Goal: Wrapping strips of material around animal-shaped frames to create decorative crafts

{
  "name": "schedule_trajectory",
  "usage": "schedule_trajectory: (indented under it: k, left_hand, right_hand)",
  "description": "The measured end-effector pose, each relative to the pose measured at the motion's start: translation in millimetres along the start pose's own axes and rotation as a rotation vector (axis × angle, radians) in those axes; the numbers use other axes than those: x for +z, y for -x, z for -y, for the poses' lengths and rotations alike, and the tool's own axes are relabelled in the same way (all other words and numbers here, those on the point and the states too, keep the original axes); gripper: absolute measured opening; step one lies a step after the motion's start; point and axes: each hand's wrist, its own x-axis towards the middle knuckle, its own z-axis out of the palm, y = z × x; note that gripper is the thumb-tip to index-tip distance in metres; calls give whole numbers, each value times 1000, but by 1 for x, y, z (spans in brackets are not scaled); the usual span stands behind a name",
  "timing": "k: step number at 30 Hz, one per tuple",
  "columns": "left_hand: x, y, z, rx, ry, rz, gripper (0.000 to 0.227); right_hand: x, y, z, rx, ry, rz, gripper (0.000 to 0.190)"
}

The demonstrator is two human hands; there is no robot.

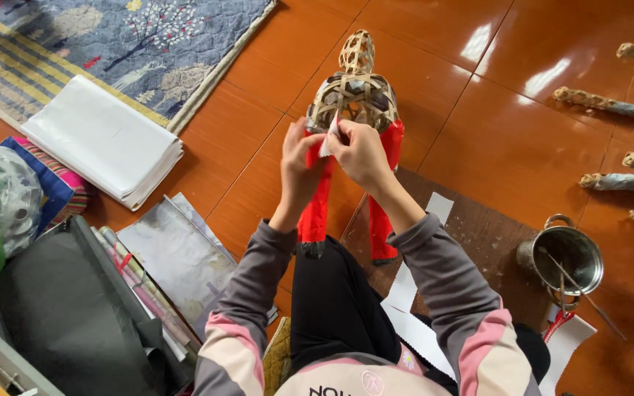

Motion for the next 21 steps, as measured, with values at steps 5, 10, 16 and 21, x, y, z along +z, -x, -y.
schedule_trajectory:
  k: [5, 10, 16, 21]
  left_hand:
    - [2, 4, 20, -380, 390, -122, 17]
    - [4, -4, 25, -558, 447, -267, 11]
    - [21, 1, 80, -675, 499, -363, 10]
    - [38, -14, 80, -749, 439, -338, 8]
  right_hand:
    - [5, 26, -24, 27, -18, -42, 16]
    - [23, 37, -15, -43, -65, 3, 54]
    - [35, 22, -43, -84, -160, -130, 49]
    - [47, 9, -59, -101, -245, -220, 50]
